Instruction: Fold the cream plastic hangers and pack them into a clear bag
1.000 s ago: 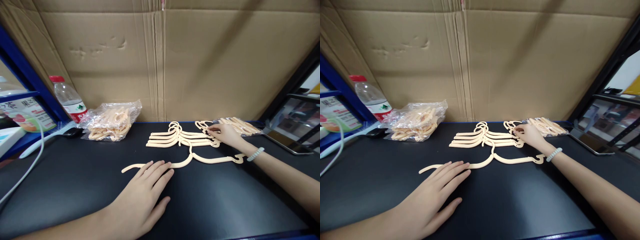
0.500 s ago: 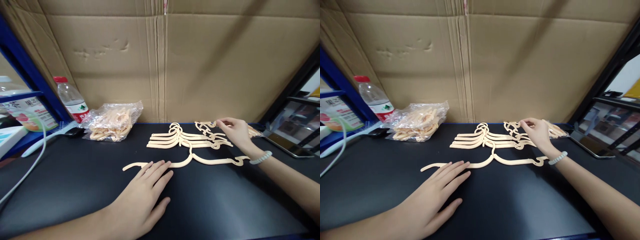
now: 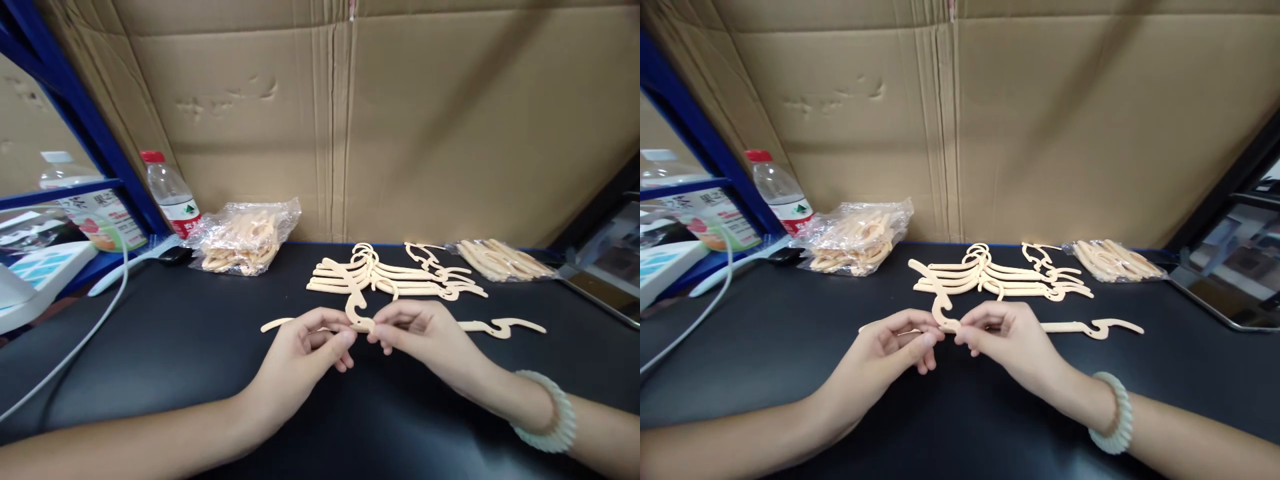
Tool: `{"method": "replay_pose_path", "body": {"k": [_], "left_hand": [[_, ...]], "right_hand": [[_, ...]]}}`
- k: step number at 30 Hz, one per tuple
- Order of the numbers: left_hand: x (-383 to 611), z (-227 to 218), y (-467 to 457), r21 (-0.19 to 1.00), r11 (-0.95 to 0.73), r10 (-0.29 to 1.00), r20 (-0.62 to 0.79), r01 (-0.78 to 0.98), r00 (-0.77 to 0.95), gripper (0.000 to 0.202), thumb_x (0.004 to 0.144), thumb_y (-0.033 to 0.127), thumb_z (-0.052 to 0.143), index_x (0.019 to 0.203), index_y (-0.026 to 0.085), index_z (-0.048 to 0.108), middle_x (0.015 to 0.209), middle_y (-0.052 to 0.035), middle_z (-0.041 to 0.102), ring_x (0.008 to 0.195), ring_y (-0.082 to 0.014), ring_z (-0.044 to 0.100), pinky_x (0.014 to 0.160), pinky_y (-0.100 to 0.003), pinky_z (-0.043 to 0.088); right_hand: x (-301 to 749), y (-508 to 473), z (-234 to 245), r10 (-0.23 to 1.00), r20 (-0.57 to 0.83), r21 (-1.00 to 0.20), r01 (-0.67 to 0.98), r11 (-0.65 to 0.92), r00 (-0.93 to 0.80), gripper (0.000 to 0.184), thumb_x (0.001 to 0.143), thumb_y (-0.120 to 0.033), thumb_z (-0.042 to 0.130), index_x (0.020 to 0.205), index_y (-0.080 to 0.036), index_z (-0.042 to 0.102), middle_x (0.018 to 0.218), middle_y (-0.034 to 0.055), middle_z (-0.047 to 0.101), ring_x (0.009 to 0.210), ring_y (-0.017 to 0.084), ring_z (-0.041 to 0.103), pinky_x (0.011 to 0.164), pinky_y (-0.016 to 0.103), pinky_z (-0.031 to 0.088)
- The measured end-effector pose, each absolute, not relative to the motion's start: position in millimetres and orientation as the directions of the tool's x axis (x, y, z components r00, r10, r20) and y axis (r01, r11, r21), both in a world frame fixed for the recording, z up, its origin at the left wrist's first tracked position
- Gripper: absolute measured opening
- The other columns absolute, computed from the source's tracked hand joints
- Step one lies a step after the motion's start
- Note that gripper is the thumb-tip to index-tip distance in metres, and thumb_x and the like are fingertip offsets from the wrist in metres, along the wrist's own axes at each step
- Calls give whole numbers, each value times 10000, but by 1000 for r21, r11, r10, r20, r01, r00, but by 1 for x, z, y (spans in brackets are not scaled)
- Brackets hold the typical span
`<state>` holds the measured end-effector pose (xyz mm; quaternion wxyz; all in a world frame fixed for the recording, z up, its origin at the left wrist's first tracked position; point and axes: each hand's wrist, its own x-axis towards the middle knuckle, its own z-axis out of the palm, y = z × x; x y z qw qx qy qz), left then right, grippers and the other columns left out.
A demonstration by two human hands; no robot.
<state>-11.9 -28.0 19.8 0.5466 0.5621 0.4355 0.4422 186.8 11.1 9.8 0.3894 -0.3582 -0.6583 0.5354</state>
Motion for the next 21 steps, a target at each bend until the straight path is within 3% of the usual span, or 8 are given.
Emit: {"method": "replay_pose_path", "body": {"k": [6, 9, 12, 15, 17, 21], "left_hand": [[-12, 25, -30, 998, -33, 974, 43, -48, 222, 184, 801, 287, 725, 747, 134, 639, 813, -31, 670, 617, -106, 589, 593, -218, 508], [-16, 26, -30, 993, -112, 976, 115, -29, 183, 190, 831, 300, 699, 760, 142, 621, 694, -7, 632, 596, -110, 577, 589, -217, 500], [-22, 26, -28, 991, -122, 977, 129, -46, 170, 200, 876, 339, 650, 825, 154, 595, 695, -4, 633, 602, -122, 606, 574, -220, 495], [-27, 24, -23, 991, -86, 986, 100, -104, 136, 227, 912, 379, 595, 852, 167, 543, 806, -23, 671, 606, -127, 641, 552, -220, 490], [-28, 23, -20, 990, -78, 989, 91, -116, 114, 237, 918, 389, 583, 851, 171, 520, 815, -24, 676, 592, -120, 638, 548, -217, 483], [-28, 24, -18, 993, -67, 993, 76, -96, 94, 245, 908, 382, 596, 818, 174, 501, 739, 4, 645, 556, -109, 609, 534, -213, 459]], "right_hand": [[185, 1, 15, 835, 187, -958, 90, 271, -518, 145, 821, -360, 682, 834, -227, 739, 768, 28, 722, 682, 170, 664, 613, 280, 563], [197, 13, 22, 837, 255, -900, 197, 388, -484, 179, 852, -380, 643, 881, -234, 742, 841, 38, 735, 759, 195, 680, 690, 310, 567], [221, 43, 25, 847, 357, -767, 394, 507, -394, 213, 840, -407, 636, 870, -222, 736, 918, 65, 736, 847, 244, 676, 761, 364, 555], [248, 74, 20, 813, 411, -532, 615, 582, -413, 199, 846, -384, 600, 852, -230, 726, 888, 67, 729, 840, 260, 656, 775, 402, 522], [260, 88, 13, 794, 378, -438, 664, 606, -475, 169, 827, -375, 625, 827, -236, 721, 849, 60, 720, 821, 260, 648, 755, 398, 508], [261, 95, 1, 747, 356, -381, 642, 665, -562, 139, 855, -323, 620, 791, -233, 705, 825, 50, 705, 804, 239, 629, 745, 374, 483]]}}
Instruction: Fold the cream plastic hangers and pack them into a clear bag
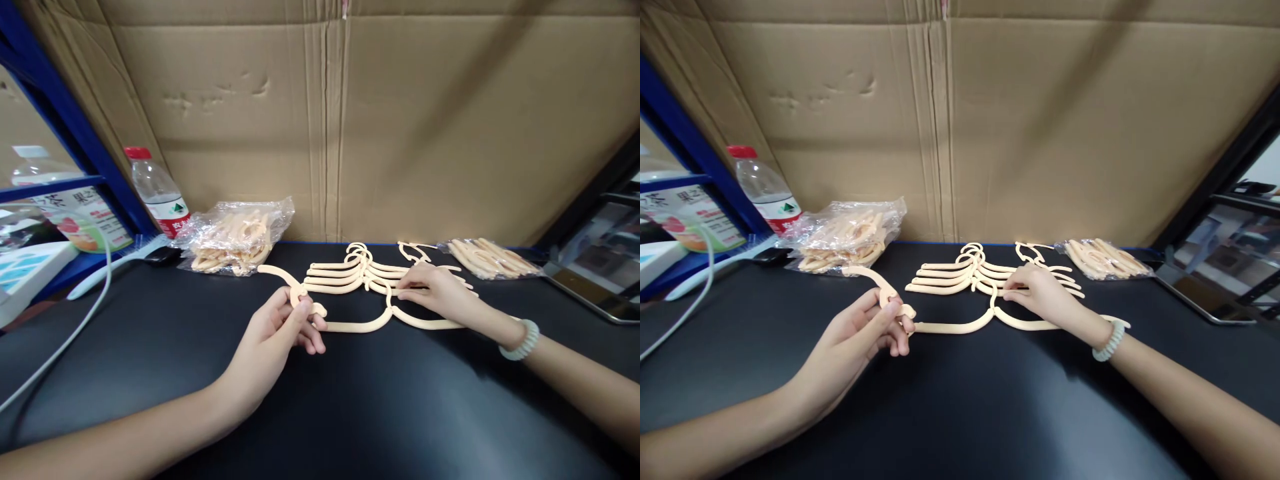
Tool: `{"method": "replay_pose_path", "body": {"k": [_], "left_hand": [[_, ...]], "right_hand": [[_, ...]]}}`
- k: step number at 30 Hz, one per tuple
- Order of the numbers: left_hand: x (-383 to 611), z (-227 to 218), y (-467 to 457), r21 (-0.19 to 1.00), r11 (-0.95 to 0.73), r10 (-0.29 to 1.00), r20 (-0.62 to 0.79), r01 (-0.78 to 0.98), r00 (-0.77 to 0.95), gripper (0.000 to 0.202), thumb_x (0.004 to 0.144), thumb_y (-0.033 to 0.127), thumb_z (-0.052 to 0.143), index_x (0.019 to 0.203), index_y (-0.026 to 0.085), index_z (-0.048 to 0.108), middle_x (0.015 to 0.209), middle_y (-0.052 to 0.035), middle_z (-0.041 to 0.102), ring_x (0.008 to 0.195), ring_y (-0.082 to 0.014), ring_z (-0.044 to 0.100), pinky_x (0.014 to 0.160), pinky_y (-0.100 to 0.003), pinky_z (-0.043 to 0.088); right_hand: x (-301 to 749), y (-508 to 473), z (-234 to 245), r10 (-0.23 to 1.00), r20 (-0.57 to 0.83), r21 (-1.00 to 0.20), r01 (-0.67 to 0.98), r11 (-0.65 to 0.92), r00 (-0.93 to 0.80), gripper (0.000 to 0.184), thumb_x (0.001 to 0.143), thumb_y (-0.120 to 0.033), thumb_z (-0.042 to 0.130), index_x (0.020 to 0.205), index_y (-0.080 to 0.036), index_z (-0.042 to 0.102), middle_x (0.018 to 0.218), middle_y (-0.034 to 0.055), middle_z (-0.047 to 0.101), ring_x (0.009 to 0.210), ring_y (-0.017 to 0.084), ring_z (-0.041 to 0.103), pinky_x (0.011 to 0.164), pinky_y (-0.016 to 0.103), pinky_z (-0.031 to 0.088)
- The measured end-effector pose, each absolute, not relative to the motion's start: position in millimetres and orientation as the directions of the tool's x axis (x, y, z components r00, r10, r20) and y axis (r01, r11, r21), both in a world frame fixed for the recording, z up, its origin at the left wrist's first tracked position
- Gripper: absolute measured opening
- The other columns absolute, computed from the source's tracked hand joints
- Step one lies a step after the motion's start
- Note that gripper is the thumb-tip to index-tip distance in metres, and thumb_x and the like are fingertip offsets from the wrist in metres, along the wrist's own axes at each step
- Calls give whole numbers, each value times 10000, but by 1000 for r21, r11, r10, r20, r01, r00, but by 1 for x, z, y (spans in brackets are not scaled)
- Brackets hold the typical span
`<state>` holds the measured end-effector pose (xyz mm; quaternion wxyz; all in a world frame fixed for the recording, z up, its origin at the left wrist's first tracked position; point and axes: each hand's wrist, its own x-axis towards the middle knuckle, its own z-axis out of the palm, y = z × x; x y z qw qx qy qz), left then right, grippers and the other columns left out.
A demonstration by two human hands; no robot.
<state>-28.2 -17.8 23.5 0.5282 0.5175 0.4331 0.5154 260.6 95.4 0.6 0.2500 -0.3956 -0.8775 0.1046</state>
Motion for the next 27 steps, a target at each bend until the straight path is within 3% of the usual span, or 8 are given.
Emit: {"method": "replay_pose_path", "body": {"k": [7, 14, 19, 22, 24, 27], "left_hand": [[-29, 27, -20, 996, -73, 994, 76, -48, 76, 203, 860, 324, 670, 854, 170, 539, 706, 24, 601, 592, -108, 584, 557, -212, 438], [-31, 28, -16, 995, -59, 996, 65, -84, 65, 226, 817, 302, 728, 814, 163, 550, 779, 19, 597, 614, -78, 516, 602, -201, 426], [-35, 28, -15, 990, -84, 992, 93, -111, 82, 211, 810, 284, 737, 783, 162, 567, 751, 23, 577, 651, -82, 500, 625, -190, 417], [-38, 27, -12, 985, -83, 992, 97, -154, 81, 191, 785, 263, 761, 782, 155, 604, 757, 16, 586, 674, -81, 503, 641, -179, 416], [-40, 26, -9, 983, -87, 992, 100, -161, 74, 174, 786, 275, 760, 827, 152, 645, 771, 9, 590, 694, -85, 516, 660, -179, 427], [-42, 24, -5, 979, -106, 991, 119, -176, 66, 196, 805, 312, 743, 892, 159, 657, 797, 5, 588, 731, -97, 545, 703, -193, 454]], "right_hand": [[251, 92, 4, 749, 484, -379, 663, 646, -453, 146, 898, -326, 578, 816, -216, 629, 818, 58, 647, 770, 227, 605, 708, 354, 467], [267, 95, 19, 661, 666, -203, 769, 606, -345, 146, 931, -334, 526, 873, -215, 588, 875, 76, 643, 788, 233, 613, 713, 360, 472], [267, 85, 23, 678, 692, -338, 720, 606, -247, 175, 904, -390, 575, 877, -217, 589, 816, 49, 677, 754, 229, 651, 677, 345, 514], [263, 76, 23, 697, 671, -413, 653, 634, -253, 193, 902, -372, 585, 1008, -215, 616, 881, 52, 685, 806, 221, 656, 717, 335, 532], [261, 72, 23, 703, 654, -425, 633, 647, -280, 238, 920, -353, 557, 1105, -217, 621, 939, 60, 688, 829, 218, 652, 726, 332, 533], [261, 69, 22, 703, 633, -412, 627, 661, -325, 200, 940, -329, 524, 1060, -227, 647, 965, 57, 685, 836, 210, 641, 720, 322, 521]]}}
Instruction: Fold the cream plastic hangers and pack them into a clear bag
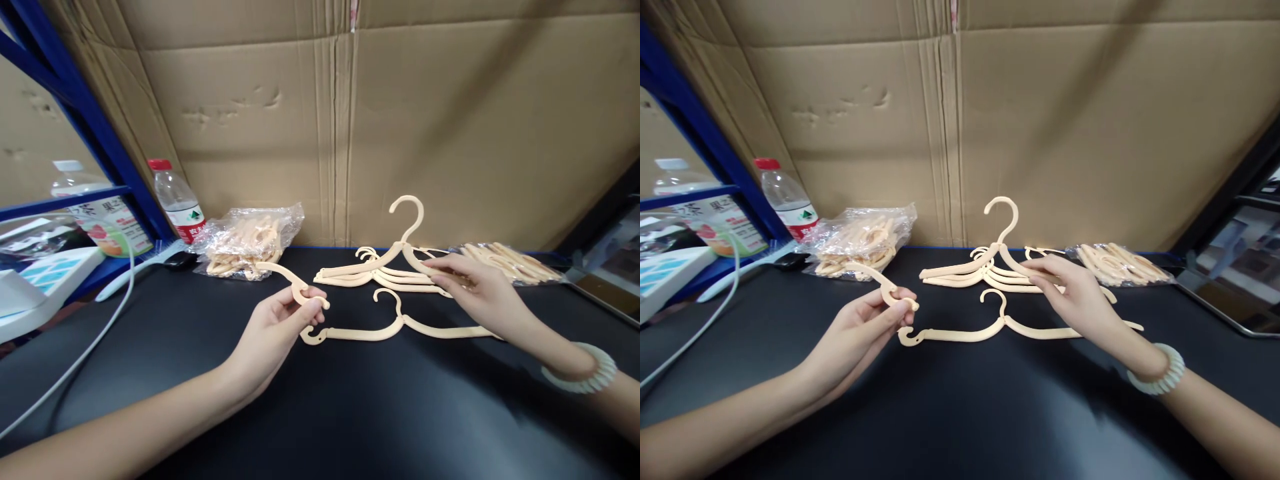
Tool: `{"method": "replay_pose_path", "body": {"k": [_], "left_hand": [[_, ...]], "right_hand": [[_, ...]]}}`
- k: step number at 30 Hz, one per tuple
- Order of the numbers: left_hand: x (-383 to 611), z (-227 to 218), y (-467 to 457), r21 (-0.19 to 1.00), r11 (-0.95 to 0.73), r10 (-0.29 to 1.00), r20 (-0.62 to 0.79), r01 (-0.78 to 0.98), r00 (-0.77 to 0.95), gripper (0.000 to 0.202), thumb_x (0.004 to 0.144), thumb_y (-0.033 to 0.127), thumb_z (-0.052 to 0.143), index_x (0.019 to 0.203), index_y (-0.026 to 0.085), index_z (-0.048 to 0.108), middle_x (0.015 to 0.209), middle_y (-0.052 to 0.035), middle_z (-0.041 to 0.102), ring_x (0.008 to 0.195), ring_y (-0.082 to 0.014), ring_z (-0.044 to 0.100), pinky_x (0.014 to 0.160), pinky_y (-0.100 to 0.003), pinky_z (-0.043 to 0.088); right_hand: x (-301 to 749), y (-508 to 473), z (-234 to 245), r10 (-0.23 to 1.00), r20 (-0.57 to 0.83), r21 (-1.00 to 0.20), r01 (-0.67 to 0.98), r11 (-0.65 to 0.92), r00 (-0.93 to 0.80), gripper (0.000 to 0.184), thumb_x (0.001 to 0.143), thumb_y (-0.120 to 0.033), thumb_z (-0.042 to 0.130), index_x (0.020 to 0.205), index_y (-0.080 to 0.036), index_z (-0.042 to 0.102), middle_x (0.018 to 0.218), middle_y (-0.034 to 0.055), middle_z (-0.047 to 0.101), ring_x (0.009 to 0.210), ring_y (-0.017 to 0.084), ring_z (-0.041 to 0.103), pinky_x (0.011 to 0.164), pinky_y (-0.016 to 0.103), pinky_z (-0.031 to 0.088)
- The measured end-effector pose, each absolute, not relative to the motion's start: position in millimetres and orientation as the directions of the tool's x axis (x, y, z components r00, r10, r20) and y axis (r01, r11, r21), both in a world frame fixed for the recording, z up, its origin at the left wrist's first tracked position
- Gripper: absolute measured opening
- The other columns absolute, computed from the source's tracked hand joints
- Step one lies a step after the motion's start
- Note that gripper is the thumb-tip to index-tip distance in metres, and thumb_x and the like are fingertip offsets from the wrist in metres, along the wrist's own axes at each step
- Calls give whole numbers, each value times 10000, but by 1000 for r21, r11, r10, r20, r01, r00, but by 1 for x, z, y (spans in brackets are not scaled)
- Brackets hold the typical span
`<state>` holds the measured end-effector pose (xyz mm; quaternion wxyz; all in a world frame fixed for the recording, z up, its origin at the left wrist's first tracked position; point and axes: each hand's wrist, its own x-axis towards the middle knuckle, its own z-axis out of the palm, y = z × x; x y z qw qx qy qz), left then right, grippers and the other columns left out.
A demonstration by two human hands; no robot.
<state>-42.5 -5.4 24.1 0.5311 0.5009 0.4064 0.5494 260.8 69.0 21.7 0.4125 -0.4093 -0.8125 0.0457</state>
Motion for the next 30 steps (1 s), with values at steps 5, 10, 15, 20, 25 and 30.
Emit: {"method": "replay_pose_path", "body": {"k": [5, 10, 15, 20, 25, 30], "left_hand": [[-45, 21, -3, 958, -139, 990, 141, -251, -8, 264, 807, 377, 735, 884, 173, 585, 914, -7, 611, 756, -130, 616, 747, -259, 512], [-45, 21, -3, 959, -157, 986, 166, -237, 20, 263, 806, 328, 741, 874, 184, 531, 827, 4, 619, 723, -137, 633, 704, -255, 522], [-46, 22, 1, 959, -132, 991, 133, -249, -13, 318, 720, 290, 818, 880, 166, 574, 757, 14, 617, 702, -108, 614, 683, -197, 504], [-49, 24, 3, 955, -73, 995, 51, -286, -85, 372, 609, 250, 890, 852, 135, 634, 762, -32, 700, 669, -97, 631, 671, -170, 515], [-52, 23, 7, 947, -55, 993, 18, -318, -118, 330, 577, 262, 906, 795, 119, 704, 870, -78, 739, 734, -121, 674, 722, -177, 542], [-54, 21, 9, 943, -67, 984, 8, -327, -177, 343, 521, 290, 926, 760, 123, 746, 760, -22, 698, 752, -137, 682, 757, -182, 551]], "right_hand": [[260, 67, 20, 716, 593, -422, 616, 666, -368, 174, 945, -326, 507, 1008, -228, 637, 944, 51, 677, 835, 208, 633, 704, 316, 498], [259, 64, 20, 716, 586, -416, 617, 668, -380, 170, 942, -318, 509, 997, -227, 641, 932, 51, 679, 826, 203, 630, 694, 309, 494], [260, 64, 19, 719, 590, -435, 605, 667, -368, 146, 908, -330, 567, 964, -225, 650, 920, 42, 691, 822, 201, 646, 715, 303, 515], [261, 64, 18, 727, 593, -455, 601, 657, -347, 103, 878, -318, 595, 911, -235, 646, 873, 22, 705, 782, 193, 664, 713, 294, 541], [260, 63, 21, 731, 592, -463, 599, 654, -340, 105, 862, -334, 609, 890, -241, 648, 846, 16, 709, 757, 197, 666, 688, 300, 545], [261, 63, 22, 738, 577, -473, 593, 652, -351, 106, 863, -343, 609, 871, -242, 640, 834, 14, 698, 744, 193, 657, 685, 299, 540]]}}
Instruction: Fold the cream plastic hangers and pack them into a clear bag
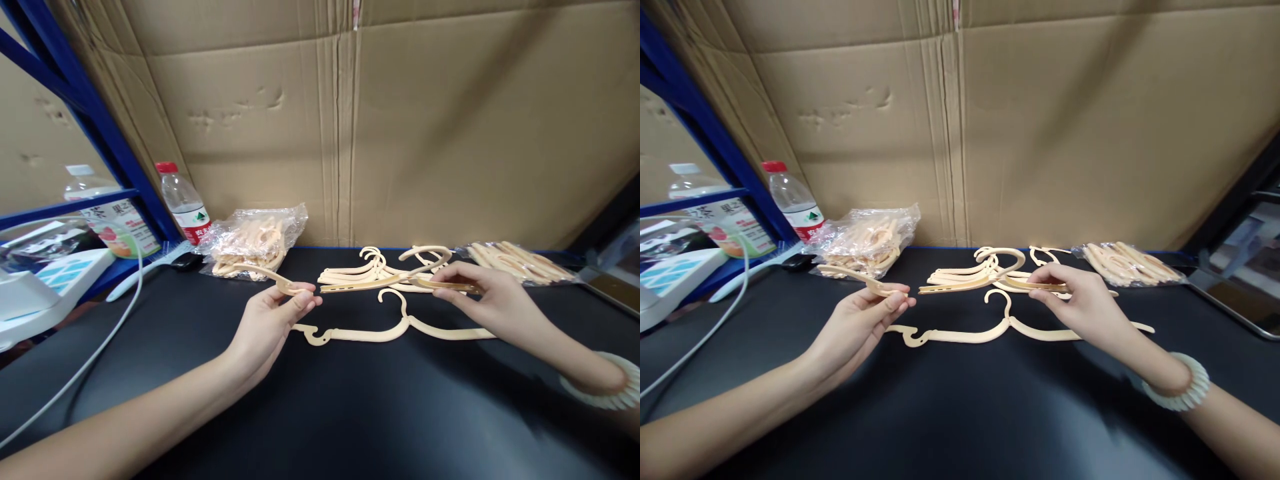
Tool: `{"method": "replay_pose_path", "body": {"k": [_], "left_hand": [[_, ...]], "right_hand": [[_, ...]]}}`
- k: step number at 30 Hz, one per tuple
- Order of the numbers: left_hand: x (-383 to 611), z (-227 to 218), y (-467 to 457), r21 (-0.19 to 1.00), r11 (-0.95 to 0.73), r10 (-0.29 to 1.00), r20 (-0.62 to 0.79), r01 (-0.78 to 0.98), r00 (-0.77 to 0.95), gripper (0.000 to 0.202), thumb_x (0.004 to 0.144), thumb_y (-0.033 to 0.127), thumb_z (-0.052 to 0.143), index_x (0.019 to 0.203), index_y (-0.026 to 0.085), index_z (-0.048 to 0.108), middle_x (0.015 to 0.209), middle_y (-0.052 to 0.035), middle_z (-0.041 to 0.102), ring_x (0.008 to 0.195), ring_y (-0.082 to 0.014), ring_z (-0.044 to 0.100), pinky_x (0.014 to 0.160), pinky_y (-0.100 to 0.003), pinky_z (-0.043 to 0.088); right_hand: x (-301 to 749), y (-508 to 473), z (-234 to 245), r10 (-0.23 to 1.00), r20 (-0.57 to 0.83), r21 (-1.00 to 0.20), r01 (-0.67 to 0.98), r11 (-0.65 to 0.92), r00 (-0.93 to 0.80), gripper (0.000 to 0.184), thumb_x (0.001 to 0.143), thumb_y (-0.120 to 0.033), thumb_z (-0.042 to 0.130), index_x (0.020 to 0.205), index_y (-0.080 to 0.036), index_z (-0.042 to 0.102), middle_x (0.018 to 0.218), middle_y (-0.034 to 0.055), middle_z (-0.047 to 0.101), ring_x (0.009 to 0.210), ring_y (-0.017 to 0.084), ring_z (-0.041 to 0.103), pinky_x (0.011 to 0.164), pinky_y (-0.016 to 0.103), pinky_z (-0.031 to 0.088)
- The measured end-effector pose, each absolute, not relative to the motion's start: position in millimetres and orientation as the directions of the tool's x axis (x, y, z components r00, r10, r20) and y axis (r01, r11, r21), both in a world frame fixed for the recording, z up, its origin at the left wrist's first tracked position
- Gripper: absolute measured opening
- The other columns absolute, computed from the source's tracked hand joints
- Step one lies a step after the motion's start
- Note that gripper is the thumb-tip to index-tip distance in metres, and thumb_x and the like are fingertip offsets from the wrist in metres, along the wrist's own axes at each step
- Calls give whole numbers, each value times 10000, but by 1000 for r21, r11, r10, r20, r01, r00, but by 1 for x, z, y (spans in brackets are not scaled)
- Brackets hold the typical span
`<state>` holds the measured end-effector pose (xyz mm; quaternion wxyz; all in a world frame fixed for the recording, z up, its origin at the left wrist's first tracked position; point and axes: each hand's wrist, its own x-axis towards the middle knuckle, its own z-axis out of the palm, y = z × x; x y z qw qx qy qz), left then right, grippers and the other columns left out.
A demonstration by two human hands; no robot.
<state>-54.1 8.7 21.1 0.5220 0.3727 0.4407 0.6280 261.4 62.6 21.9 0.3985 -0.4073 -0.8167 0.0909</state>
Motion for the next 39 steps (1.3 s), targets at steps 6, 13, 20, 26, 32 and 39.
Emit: {"method": "replay_pose_path", "body": {"k": [6, 13, 20, 26, 32, 39], "left_hand": [[-52, 25, 8, 954, -99, 990, 66, -285, -124, 322, 589, 303, 896, 797, 144, 709, 756, 5, 653, 699, -109, 644, 700, -172, 533], [-51, 23, 9, 956, -123, 992, 110, -268, -65, 227, 702, 295, 826, 783, 161, 661, 891, -12, 626, 820, -115, 579, 794, -214, 514], [-51, 23, 8, 949, -84, 996, 71, -305, -52, 261, 700, 291, 833, 799, 167, 626, 964, -39, 659, 936, -164, 595, 839, -280, 527], [-50, 24, 7, 942, -65, 998, 62, -330, -19, 289, 685, 275, 845, 812, 160, 612, 879, -33, 684, 878, -154, 624, 812, -269, 539], [-49, 24, 6, 938, -60, 998, 56, -340, -21, 298, 670, 256, 855, 810, 155, 611, 827, -22, 683, 811, -152, 657, 793, -266, 552], [-50, 23, 7, 944, -55, 998, 59, -326, 1, 290, 682, 256, 842, 810, 153, 603, 809, -24, 665, 758, -174, 686, 692, -248, 553]], "right_hand": [[263, 62, 21, 725, 590, -460, 589, 664, -355, 123, 870, -360, 614, 891, -241, 636, 858, 19, 689, 772, 199, 651, 694, 305, 526], [262, 61, 24, 693, 612, -420, 585, 694, -382, 109, 880, -347, 606, 891, -243, 636, 880, 37, 673, 808, 224, 633, 711, 344, 506], [262, 60, 24, 698, 615, -438, 578, 689, -366, 125, 877, -368, 617, 892, -246, 643, 877, 32, 678, 806, 226, 635, 715, 345, 500], [260, 58, 25, 702, 629, -450, 579, 680, -335, 216, 869, -457, 616, 881, -245, 658, 867, 45, 680, 794, 233, 637, 703, 348, 510], [258, 57, 25, 716, 621, -468, 583, 664, -318, 239, 861, -479, 620, 875, -245, 665, 870, 58, 683, 787, 242, 636, 694, 357, 518], [256, 56, 21, 707, 648, -473, 579, 664, -282, 192, 865, -443, 623, 879, -257, 668, 878, 44, 681, 807, 237, 640, 696, 350, 518]]}}
